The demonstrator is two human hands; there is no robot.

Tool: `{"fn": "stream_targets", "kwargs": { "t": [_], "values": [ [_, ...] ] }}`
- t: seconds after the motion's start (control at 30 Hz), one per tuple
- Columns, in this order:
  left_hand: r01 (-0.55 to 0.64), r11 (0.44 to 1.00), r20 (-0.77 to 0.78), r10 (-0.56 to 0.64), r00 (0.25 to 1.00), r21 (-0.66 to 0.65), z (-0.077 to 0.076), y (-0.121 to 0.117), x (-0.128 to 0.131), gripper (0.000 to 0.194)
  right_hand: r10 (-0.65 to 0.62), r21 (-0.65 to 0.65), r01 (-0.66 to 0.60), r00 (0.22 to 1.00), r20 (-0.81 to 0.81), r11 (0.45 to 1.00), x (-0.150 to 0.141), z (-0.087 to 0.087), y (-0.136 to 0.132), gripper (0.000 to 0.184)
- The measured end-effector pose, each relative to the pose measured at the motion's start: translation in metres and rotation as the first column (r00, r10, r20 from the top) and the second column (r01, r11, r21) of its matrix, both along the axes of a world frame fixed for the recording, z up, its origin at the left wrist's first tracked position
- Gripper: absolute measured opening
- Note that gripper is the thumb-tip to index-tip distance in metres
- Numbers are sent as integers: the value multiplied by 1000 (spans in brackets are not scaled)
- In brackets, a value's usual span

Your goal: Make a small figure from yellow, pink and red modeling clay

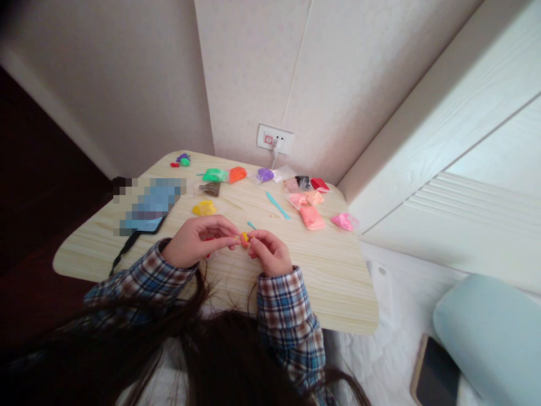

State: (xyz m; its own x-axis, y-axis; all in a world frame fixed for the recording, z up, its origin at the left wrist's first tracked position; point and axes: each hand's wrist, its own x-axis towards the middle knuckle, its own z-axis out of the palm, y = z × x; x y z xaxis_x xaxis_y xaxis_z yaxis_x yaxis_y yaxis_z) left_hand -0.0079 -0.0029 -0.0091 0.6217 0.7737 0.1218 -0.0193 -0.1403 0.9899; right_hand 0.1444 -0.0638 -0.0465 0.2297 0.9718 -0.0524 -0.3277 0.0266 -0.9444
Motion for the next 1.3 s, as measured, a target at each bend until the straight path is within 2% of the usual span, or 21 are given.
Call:
{"fn": "stream_targets", "kwargs": {
  "t": [0.2,0.53,0.8,1.3],
  "values": [
    [2,1000,-2,-2,1000,1,0,0,0,16,-7,-1,7,1000,12,1000,-1,1,0,31],
    [-7,1000,-13,7,1000,9,0,0,0,16,10,8,-10,999,47,1000,1,0,-1,29],
    [-1,1000,-11,1,1000,8,0,-1,0,14,30,39,-30,1000,-3,999,1,0,-2,22],
    [-9,1000,-13,9,1000,21,1,-1,0,15,57,34,-58,998,36,998,1,5,-2,24]
  ]
}}
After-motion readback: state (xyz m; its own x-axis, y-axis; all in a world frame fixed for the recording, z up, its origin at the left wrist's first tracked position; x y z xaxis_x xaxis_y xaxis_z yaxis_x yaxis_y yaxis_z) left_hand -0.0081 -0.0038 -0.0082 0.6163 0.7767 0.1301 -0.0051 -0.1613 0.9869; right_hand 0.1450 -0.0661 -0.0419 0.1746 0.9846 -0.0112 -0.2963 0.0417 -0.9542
